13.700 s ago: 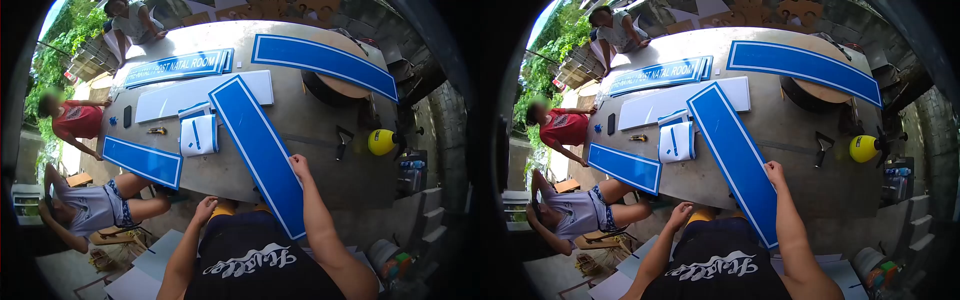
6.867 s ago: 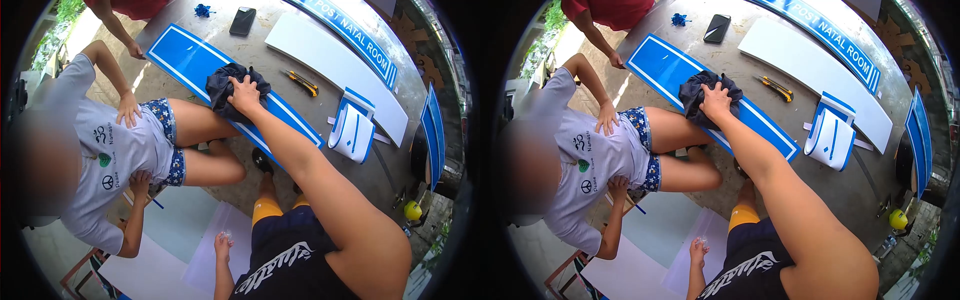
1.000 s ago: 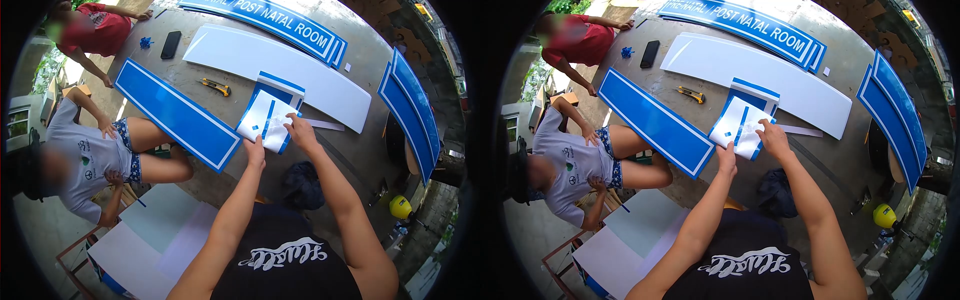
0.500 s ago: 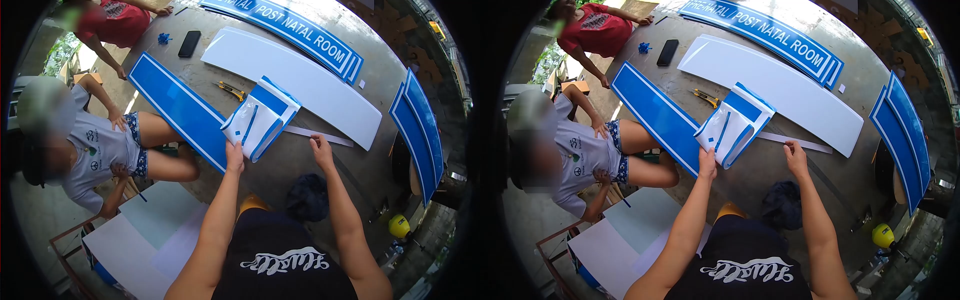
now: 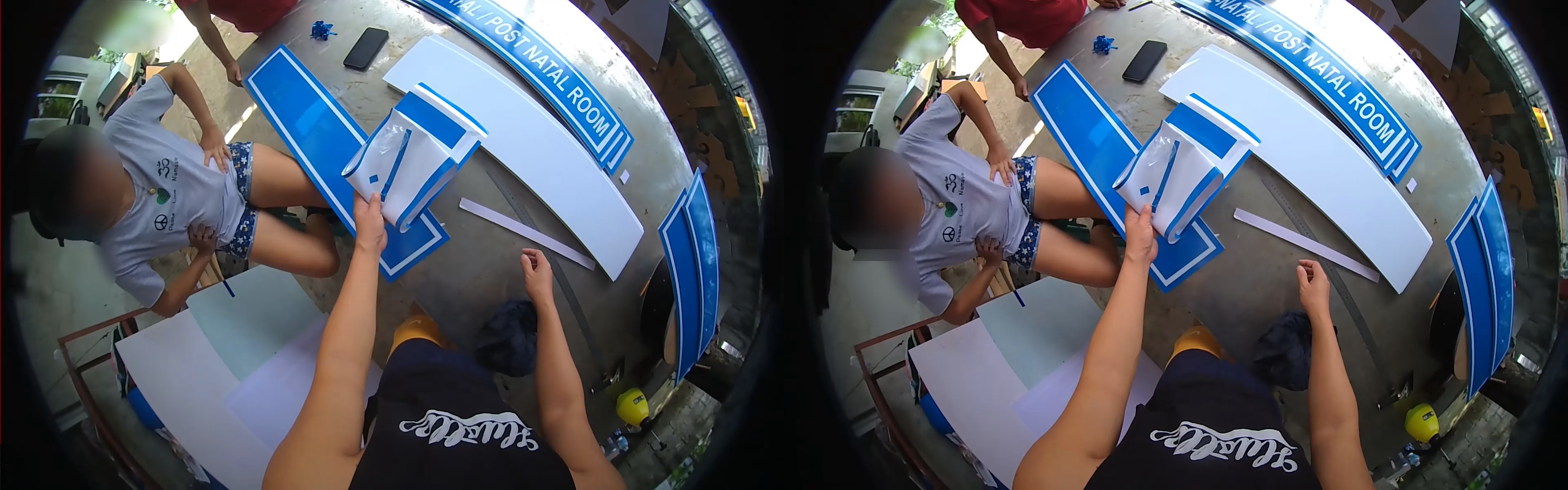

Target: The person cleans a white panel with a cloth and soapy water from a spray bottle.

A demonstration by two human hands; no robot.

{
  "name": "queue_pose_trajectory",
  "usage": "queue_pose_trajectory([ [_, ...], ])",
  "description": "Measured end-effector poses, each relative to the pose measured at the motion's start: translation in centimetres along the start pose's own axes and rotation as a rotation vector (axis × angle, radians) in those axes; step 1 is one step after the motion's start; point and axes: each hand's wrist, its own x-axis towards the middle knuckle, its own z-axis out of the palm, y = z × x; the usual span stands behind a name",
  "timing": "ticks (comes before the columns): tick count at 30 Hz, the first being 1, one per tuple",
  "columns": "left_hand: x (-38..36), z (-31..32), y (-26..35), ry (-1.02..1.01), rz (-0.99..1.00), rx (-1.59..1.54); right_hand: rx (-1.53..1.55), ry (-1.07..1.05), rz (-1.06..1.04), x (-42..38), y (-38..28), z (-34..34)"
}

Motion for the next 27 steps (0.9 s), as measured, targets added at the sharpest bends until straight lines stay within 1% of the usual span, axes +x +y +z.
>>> queue_pose_trajectory([
  [4, 4.6, -1.8, 3.1, 0.065, 0.041, 0.007, -0.004, -0.001, -0.012, -0.1, 0.4, 0.3],
  [5, 6.6, -3.5, 2.0, 0.044, 0.127, 0.0, -0.016, -0.004, -0.009, -0.1, 0.3, 0.5],
  [7, 8.6, -5.2, 2.4, 0.061, 0.064, -0.098, -0.048, 0.021, 0.01, -0.6, 0.0, -0.2],
  [8, 9.4, -5.9, 2.4, 0.089, 0.032, -0.111, -0.013, 0.035, 0.018, -0.5, 0.8, -0.5],
  [9, 10.2, -6.6, 2.0, 0.108, 0.047, -0.124, -0.024, 0.051, 0.034, -0.5, 1.3, -1.1],
  [10, 11.4, -7.8, 1.4, 0.134, -0.002, -0.155, -0.034, 0.071, 0.053, -0.4, 1.8, -1.9],
  [12, 12.3, -8.4, 1.0, 0.154, -0.032, -0.148, 0.032, 0.132, 0.121, -0.1, 2.4, -4.0],
  [14, 12.8, -8.2, 0.5, 0.169, -0.01, -0.186, 0.109, 0.194, 0.206, -0.3, 1.9, -6.0],
  [16, 13.4, -8.1, -0.4, 0.18, -0.022, -0.194, 0.103, 0.276, 0.196, -0.4, 3.9, -8.1],
  [18, 13.7, -7.8, -1.2, 0.179, -0.068, -0.268, 0.089, 0.329, 0.208, -0.5, 5.4, -10.2],
  [19, 14.0, -7.9, -1.8, 0.201, -0.108, -0.305, 0.09, 0.354, 0.209, -0.6, 6.1, -11.2],
  [20, 14.3, -8.3, -2.3, 0.204, -0.15, -0.268, 0.098, 0.378, 0.221, -0.6, 6.8, -12.0],
  [22, 13.2, -7.3, -1.3, 0.207, -0.237, -0.182, 0.119, 0.429, 0.255, -1.1, 7.5, -13.5],
  [23, 12.0, -6.8, -0.7, 0.254, -0.27, -0.158, 0.125, 0.448, 0.261, -1.5, 7.8, -14.0],
  [24, 11.1, -7.3, -0.7, 0.23, -0.286, -0.108, 0.146, 0.467, 0.269, -2.0, 8.2, -14.5],
  [25, 9.3, -6.2, -0.1, 0.403, -0.287, 0.004, 0.167, 0.485, 0.272, -2.2, 8.8, -14.9],
  [26, 7.6, -6.3, 0.0, 0.403, -0.304, 0.079, 0.189, 0.501, 0.272, -2.2, 9.2, -15.4],
  [27, 5.4, -6.6, -0.1, 0.327, -0.294, 0.187, 0.219, 0.527, 0.279, -2.2, 9.5, -16.0],
])
